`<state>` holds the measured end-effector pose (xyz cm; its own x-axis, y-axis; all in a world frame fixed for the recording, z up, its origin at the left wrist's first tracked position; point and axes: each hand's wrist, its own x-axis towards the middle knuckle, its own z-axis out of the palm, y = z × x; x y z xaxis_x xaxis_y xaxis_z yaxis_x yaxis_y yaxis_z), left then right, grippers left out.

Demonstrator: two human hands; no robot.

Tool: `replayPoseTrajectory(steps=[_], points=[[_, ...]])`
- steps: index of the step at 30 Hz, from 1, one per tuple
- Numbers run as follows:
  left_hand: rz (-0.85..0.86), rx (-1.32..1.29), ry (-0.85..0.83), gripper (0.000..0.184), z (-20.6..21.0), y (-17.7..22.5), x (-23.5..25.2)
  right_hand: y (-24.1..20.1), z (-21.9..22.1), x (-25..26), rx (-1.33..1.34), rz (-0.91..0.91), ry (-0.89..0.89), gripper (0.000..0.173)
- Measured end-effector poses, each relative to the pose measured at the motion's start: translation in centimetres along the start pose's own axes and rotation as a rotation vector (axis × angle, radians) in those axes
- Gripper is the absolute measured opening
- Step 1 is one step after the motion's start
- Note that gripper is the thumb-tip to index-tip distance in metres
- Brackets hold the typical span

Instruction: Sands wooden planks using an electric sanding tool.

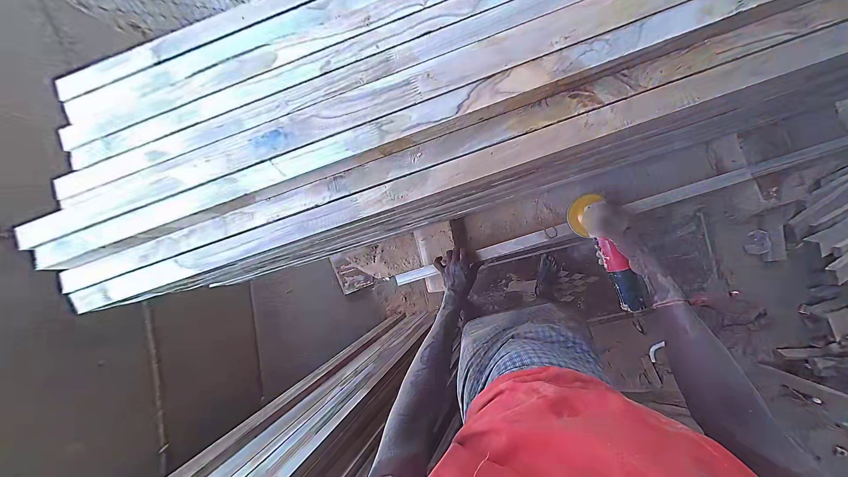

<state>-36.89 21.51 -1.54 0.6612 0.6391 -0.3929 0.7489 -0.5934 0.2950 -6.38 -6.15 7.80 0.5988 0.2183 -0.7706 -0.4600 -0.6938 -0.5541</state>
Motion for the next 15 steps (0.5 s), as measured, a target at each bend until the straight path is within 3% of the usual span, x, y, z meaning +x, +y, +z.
replayPoseTrajectory(steps=[4, 8, 11, 15], points=[[-0.049, 0.073, 0.066, 0.057, -3.0, -16.8, -2.6, 1.2, 11.3, -2.6, -0.108, 0.012, -0.067, 0.078], [-0.326, -0.003, -0.023, 0.064, -5.6, -30.2, -7.5, 0.9, 22.1, -5.7, -0.227, -0.031, -0.171, 0.077], [-0.483, -0.128, 0.007, 0.063, -5.0, -37.3, -12.3, -0.1, 29.0, -7.0, -0.322, -0.048, -0.214, 0.079], [-0.582, -0.251, 0.039, 0.054, -2.7, -41.0, -18.9, -0.5, 35.6, -8.7, -0.346, -0.069, -0.288, 0.083]])
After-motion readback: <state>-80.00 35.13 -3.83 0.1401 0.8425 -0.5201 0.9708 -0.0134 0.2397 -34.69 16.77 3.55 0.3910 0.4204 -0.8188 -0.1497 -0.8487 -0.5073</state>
